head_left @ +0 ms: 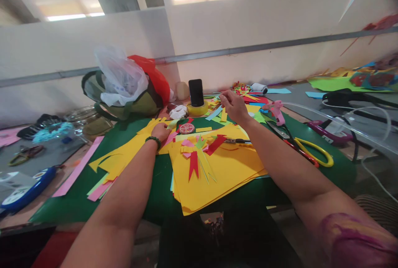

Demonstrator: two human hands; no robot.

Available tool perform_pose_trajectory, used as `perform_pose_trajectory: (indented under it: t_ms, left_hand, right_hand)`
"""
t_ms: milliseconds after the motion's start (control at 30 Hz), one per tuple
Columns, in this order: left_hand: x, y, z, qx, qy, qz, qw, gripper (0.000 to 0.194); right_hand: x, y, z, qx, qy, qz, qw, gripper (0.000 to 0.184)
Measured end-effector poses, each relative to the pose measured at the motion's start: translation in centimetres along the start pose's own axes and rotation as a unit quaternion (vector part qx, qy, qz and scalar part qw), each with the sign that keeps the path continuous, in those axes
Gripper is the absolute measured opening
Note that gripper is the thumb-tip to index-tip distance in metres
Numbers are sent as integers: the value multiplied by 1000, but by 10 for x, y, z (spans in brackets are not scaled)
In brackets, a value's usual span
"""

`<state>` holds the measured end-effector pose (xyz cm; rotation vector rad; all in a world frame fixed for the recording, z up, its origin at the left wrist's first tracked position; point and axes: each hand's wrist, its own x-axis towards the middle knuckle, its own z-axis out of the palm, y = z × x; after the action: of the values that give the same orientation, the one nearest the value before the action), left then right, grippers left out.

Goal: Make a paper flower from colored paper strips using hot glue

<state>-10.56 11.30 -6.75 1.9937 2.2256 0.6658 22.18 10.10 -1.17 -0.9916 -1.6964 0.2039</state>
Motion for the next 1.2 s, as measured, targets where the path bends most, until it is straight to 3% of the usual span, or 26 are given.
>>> perform_pose_trajectory:
  t_ms: [200,333,433,500,567,633,733,833,933,1200]
  left_hand:
    - [-14,8,-19,-110,40,-10,993,21]
    - [-29,28,-40,-228,36,44,972,31]
    - [-49,49,-51,-445,-53,123,885,46]
    - [-62,63,-56,-497,-130,151,845,62]
    - [-72,73,-58,-497,-190,171,829,66]
    - [-76,78,-59,-484,-222,182,826,63]
    - [-76,79,-59,-485,-228,172,827,52]
    - [-71,74,-60,-477,-218,143,839,38]
    - [-67,69,-60,-464,-203,121,854,36]
    - [-67,68,-64,-512,-173,92,836,45]
  right_hand:
    - [0,-2,-1,-3,1,3,1000,29]
    - [0,-6,6,46,-12,17,999,32]
    - [-4,-17,16,139,-79,88,983,35]
    - [-8,-27,22,232,-148,163,947,37]
    - [-12,-36,24,320,-194,217,901,38]
    - [-13,-42,23,370,-193,223,881,43]
    - [-12,-43,17,357,-152,180,904,56]
    - [-10,-38,15,295,-139,140,935,37]
    - [-9,-34,15,257,-156,122,946,24]
    - [-12,-38,11,297,-254,160,906,35]
